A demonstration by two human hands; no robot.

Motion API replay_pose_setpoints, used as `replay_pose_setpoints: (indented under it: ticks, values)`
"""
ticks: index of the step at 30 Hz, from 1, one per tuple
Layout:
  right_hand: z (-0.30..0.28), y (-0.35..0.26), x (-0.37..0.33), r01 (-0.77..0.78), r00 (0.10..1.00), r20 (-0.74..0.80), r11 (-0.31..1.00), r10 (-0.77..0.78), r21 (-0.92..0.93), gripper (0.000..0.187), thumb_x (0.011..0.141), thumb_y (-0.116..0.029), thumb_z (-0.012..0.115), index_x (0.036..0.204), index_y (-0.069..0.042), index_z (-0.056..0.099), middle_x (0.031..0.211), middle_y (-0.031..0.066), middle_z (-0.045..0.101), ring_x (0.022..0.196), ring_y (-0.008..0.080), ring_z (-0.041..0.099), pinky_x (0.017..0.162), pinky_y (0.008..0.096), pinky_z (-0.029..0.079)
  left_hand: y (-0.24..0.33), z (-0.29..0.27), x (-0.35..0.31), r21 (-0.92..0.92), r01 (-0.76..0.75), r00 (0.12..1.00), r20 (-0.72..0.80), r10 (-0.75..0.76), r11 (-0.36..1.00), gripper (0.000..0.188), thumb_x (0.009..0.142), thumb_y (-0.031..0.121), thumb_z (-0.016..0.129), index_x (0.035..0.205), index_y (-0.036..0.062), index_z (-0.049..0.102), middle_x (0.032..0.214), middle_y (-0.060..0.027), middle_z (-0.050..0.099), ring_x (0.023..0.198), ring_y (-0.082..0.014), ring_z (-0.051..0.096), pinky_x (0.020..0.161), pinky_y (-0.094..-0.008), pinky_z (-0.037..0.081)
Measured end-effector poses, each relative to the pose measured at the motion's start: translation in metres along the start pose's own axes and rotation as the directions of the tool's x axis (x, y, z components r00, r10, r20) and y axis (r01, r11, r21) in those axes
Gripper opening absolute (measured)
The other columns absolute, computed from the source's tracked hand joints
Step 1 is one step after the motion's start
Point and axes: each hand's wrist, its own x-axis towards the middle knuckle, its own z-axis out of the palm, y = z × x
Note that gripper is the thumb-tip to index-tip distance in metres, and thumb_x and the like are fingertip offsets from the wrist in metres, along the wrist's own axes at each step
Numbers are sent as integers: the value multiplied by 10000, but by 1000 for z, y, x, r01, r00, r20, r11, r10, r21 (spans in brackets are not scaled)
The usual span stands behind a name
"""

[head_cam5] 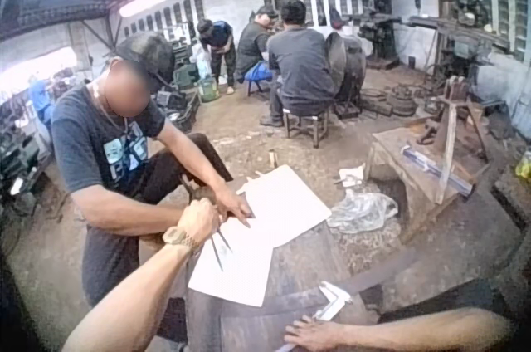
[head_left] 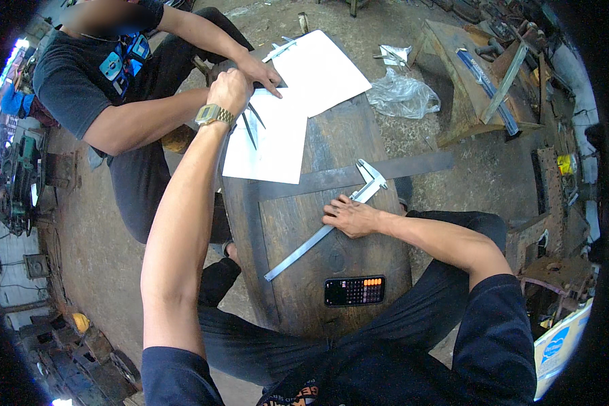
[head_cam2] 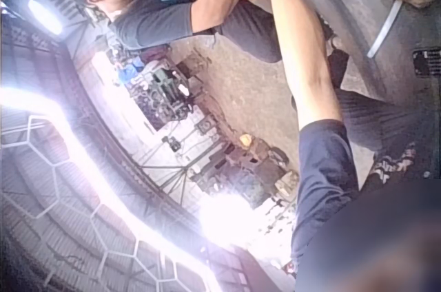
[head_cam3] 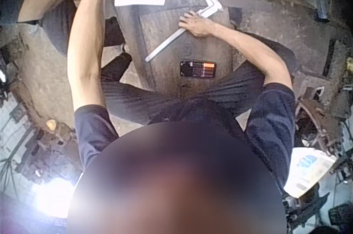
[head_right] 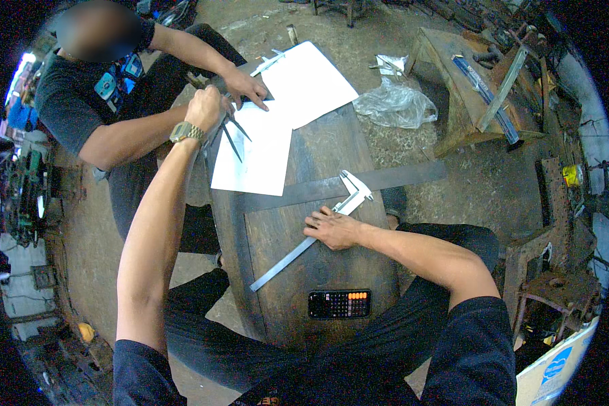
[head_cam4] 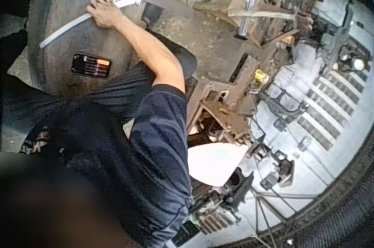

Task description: The person measures a white sheet metal piece with a vernier caliper and marks it with a pen. They then use a compass to scribe arcs on the sheet and hand it to a coworker, who continues marking the sheet with the compass.

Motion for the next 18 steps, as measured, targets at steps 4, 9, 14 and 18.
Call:
replay_pose_setpoints:
  ticks: [4,9,14,18]
  values:
    - [8,1,-2,-7,999,-32,999,5,-49,300,895,-90,583,1189,-75,526,1236,149,543,1189,312,525,1044,519,343,2,-4,-1,-12,41,999,16,-41,999,277,887,198,677,862,-77,647,869,-305,689,858,-457,700,754,-516,586]
    - [14,1,-3,-4,997,-78,999,0,-52,282,909,-110,570,1186,-89,529,1220,142,541,1174,297,531,1035,504,344,1,-4,1,1,40,999,35,-40,999,250,876,166,677,883,-83,658,897,-311,690,876,-449,705,772,-508,587]
    - [13,1,-3,-11,996,-91,999,7,-37,251,919,-120,550,1167,-87,536,1189,140,540,1145,295,535,1030,498,345,5,-8,1,6,58,994,90,-58,998,250,878,146,650,919,-96,692,954,-305,704,894,-432,720,789,-487,595]
    - [13,0,-2,-19,995,-95,1000,18,-1,224,930,-129,533,1148,-80,543,1170,137,541,1124,298,537,1033,490,340,11,-14,-2,7,101,992,73,-101,995,246,875,142,655,932,-92,704,955,-302,708,896,-420,724,790,-482,596]
